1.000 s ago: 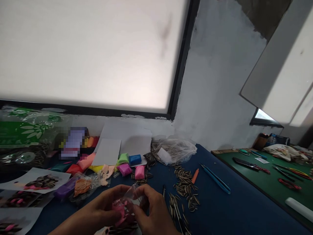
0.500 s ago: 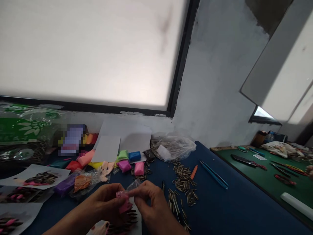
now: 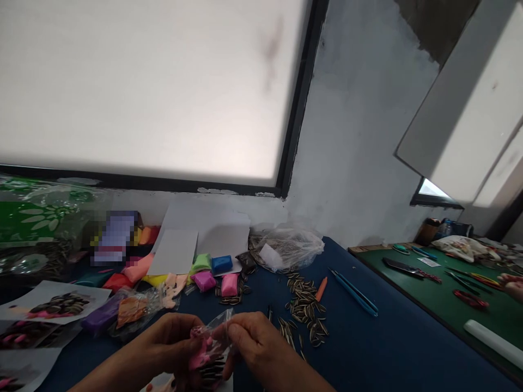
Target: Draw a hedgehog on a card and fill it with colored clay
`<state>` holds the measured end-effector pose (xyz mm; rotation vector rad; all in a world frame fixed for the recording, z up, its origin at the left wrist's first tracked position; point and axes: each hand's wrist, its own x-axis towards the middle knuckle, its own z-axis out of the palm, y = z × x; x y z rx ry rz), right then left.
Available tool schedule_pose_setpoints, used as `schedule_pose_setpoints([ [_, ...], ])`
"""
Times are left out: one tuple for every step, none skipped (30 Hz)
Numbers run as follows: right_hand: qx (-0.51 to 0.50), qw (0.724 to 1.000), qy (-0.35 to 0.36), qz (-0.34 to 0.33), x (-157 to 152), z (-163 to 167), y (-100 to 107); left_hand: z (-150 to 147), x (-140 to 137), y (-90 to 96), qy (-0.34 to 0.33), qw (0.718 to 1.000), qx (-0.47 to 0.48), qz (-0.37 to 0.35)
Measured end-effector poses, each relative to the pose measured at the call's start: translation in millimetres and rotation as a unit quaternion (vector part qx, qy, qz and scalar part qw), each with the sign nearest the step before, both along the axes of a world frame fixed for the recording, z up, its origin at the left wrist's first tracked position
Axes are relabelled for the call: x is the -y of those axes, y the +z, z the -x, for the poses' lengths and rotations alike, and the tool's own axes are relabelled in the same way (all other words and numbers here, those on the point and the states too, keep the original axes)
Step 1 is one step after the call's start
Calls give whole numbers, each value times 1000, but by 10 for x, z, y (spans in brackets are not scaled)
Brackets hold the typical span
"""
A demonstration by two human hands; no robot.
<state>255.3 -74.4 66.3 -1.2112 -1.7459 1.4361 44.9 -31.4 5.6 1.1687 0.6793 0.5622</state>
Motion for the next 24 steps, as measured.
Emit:
schedule_pose_setpoints([
  [-17,1000,0,11,-10,2,-15,-4,0,5,6,1000,-6,-5],
  [-29,999,-4,18,-18,-1,-26,-12,-3,1,16,1000,-12,-7],
  [-36,999,-12,20,-23,-6,-34,-25,-7,-8,25,1000,-17,-8],
  [-42,999,-23,18,-27,-10,-41,-39,-11,-21,31,999,-21,-10],
  [-48,998,-36,9,-31,-11,-47,-53,-13,-34,37,999,-22,-11],
  [-53,998,-46,-2,-35,-9,-56,-64,-12,-45,41,999,-21,-13],
  [-61,997,-51,-11,-40,-2,-67,-73,-8,-53,41,999,-21,-15],
  [-73,996,-53,-13,-46,8,-81,-77,0,-58,38,999,-22,-16],
  [-86,995,-52,-11,-53,19,-97,-77,10,-59,37,999,-24,-13],
  [-97,994,-49,-7,-60,30,-113,-74,20,-57,35,999,-26,-8],
  [-104,994,-45,-2,-67,39,-128,-67,30,-54,33,999,-25,-3],
  [-106,993,-43,3,-71,46,-140,-58,38,-49,29,999,-18,0],
  [-104,994,-44,2,-73,51,-149,-47,44,-43,28,1000,-4,2],
  [-96,994,-44,-4,-71,55,-155,-37,46,-38,24,1000,14,3],
  [-87,995,-48,-12,-67,58,-160,-27,44,-32,18,999,32,3],
  [-78,995,-56,-18,-60,62,-164,-19,41,-26,10,999,46,3],
  [-72,995,-68,-20,-54,65,-171,-12,35,-20,3,999,53,3],
  [-70,994,-83,-18,-48,68,-179,-8,29,-15,-2,999,55,2],
  [-72,993,-95,-12,-44,71,-191,-5,24,-8,-5,999,53,0],
  [-76,992,-105,-8,-44,73,-205,-4,21,0,-3,999,50,-4],
  [-82,991,-109,-4,-47,74,-220,-4,18,9,4,999,48,-6],
  [-89,990,-113,-5,-52,73,-234,-5,17,18,14,999,47,-7],
  [-96,989,-116,-9,-60,71,-247,-7,16,28,25,999,48,-8],
  [-102,988,-118,-13,-67,69,-256,-9,14,35,35,998,49,-10],
])
